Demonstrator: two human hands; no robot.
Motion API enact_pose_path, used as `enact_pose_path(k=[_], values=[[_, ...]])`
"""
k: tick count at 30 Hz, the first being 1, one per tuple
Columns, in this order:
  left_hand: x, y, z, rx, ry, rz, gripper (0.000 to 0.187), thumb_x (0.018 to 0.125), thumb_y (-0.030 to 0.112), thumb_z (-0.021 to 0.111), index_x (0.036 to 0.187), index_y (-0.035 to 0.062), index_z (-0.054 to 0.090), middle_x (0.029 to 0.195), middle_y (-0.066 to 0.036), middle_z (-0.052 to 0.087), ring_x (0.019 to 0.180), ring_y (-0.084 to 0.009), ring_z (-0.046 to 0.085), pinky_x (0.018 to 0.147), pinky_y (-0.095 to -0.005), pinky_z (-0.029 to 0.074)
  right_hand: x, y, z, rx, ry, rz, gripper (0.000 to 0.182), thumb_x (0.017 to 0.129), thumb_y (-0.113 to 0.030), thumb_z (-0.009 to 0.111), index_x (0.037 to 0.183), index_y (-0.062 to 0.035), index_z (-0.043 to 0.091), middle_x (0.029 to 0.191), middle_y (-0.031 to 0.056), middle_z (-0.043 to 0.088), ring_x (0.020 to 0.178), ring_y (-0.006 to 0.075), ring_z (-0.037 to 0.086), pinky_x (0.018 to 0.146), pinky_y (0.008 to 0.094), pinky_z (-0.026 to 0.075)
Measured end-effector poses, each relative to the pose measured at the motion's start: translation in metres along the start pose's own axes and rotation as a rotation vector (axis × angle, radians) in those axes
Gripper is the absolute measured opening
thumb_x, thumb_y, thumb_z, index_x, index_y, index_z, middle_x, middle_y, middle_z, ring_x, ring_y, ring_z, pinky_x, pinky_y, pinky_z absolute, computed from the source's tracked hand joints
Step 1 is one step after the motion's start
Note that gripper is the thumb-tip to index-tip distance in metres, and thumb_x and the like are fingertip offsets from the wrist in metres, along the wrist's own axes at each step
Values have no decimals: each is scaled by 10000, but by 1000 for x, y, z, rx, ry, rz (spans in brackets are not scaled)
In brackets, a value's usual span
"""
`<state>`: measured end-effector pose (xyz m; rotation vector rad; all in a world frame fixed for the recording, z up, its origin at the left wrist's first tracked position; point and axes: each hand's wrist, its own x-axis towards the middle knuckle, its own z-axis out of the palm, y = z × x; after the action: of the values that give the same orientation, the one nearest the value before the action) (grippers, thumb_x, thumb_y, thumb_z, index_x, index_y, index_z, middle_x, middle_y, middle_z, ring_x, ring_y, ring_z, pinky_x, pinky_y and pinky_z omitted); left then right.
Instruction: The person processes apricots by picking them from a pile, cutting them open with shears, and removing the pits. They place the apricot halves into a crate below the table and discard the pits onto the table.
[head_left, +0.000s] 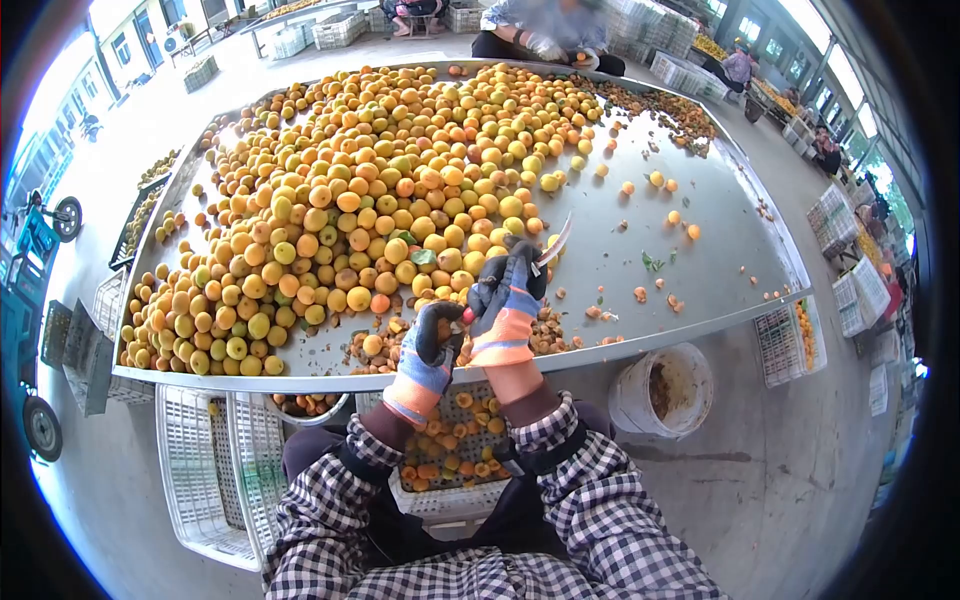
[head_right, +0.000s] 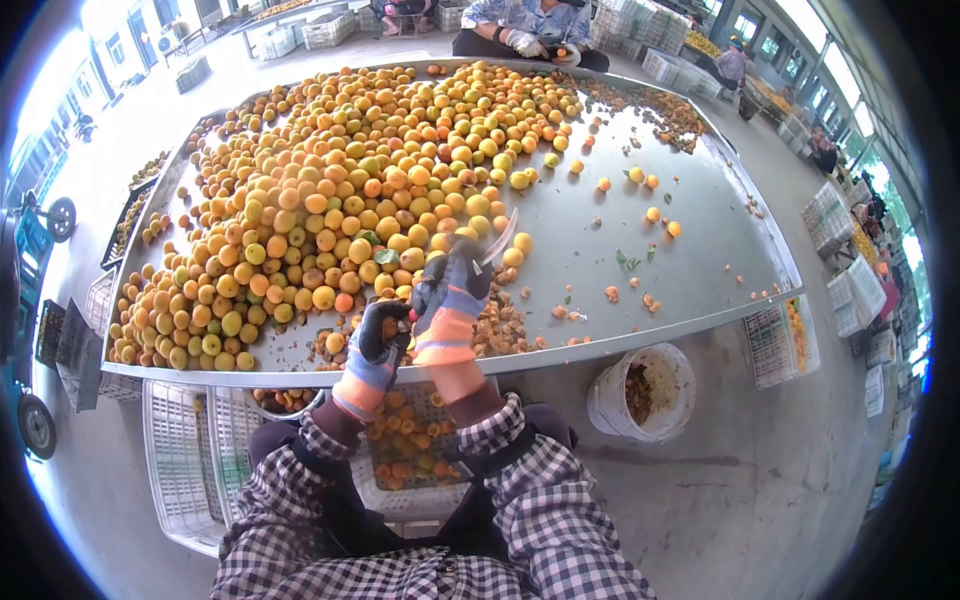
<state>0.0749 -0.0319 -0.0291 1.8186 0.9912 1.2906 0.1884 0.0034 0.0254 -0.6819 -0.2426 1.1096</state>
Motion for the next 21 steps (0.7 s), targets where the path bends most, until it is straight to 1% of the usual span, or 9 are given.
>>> enact_pose_path(k=[6, 11, 13, 15, 16, 17, 19, 20, 21], values=[[-2, -3, 6, -96, 32, 2, 358, 777, -89, 592, 1111, 24, 527, 1014, -123, 587, 963, -279, 600, 850, -332, 468, 15, 5, -17, 180, 183, 305, 327, 965, -410, 500, 771, -160, 416, 543, -33, 379, 408, 103, 318, 380, 241, 251], [4, -7, 5, -32, 115, 3, 242, 844, -2, 596, 1084, 23, 575, 975, -66, 616, 858, -161, 597, 773, -278, 485, 20, 9, -17, 249, 116, 307, 329, 983, -402, 468, 767, -157, 424, 544, -27, 383, 396, 119, 303, 381, 253, 269], [5, -18, 0, -173, 87, -135, 213, 874, 40, 618, 1083, 17, 586, 953, -37, 602, 781, -99, 565, 695, -236, 474, 20, 4, -11, 157, 107, 146, 337, 981, -392, 473, 754, -147, 433, 541, -32, 378, 395, 128, 330, 374, 258, 296], [10, -21, -10, -278, -5, -525, 257, 880, 53, 645, 1125, 12, 579, 951, -23, 592, 735, -52, 531, 650, -195, 453, 14, -5, -7, 89, 52, 119, 293, 971, -355, 500, 780, -134, 478, 553, -28, 412, 407, 123, 369, 373, 263, 319], [4, -46, -10, -399, 32, -521, 327, 910, 123, 617, 1209, 6, 553, 1036, -125, 646, 947, -210, 623, 798, -303, 491, 12, -8, -7, 24, 0, 87, 250, 961, -318, 527, 806, -122, 522, 564, -25, 446, 420, 117, 409, 372, 269, 342], [1, -88, -9, 56, 1, -385, 366, 935, 157, 586, 1267, 18, 519, 1081, -182, 636, 1018, -272, 625, 849, -328, 489, 16, -3, -12, 23, -6, 92, 250, 961, -318, 527, 806, -122, 522, 564, -25, 446, 420, 117, 409, 372, 269, 342], [0, -153, -14, -42, 2, -370, 393, 945, 207, 569, 1281, 13, 504, 1195, -219, 588, 1076, -297, 601, 916, -350, 466, 27, 9, -29, -286, -64, -103, 135, 925, -220, 581, 910, -87, 598, 623, -15, 532, 465, 98, 482, 387, 267, 382], [9, -108, -28, 345, 24, 50, 401, 964, 253, 526, 1290, 20, 500, 1259, -217, 556, 1123, -283, 574, 947, -352, 447, 24, 2, -31, -478, -112, 23, 140, 889, -141, 622, 1003, -61, 631, 702, -16, 600, 526, 79, 527, 443, 246, 413], [24, -125, -32, -199, 12, -508, 583, 843, 186, 656, 1340, 9, 407, 1208, -143, 576, 1076, -288, 591, 895, -372, 483, 30, 12, -34, -810, -222, -254, 132, 867, -110, 659, 986, -55, 641, 751, -24, 620, 597, 80, 553, 535, 212, 441]])
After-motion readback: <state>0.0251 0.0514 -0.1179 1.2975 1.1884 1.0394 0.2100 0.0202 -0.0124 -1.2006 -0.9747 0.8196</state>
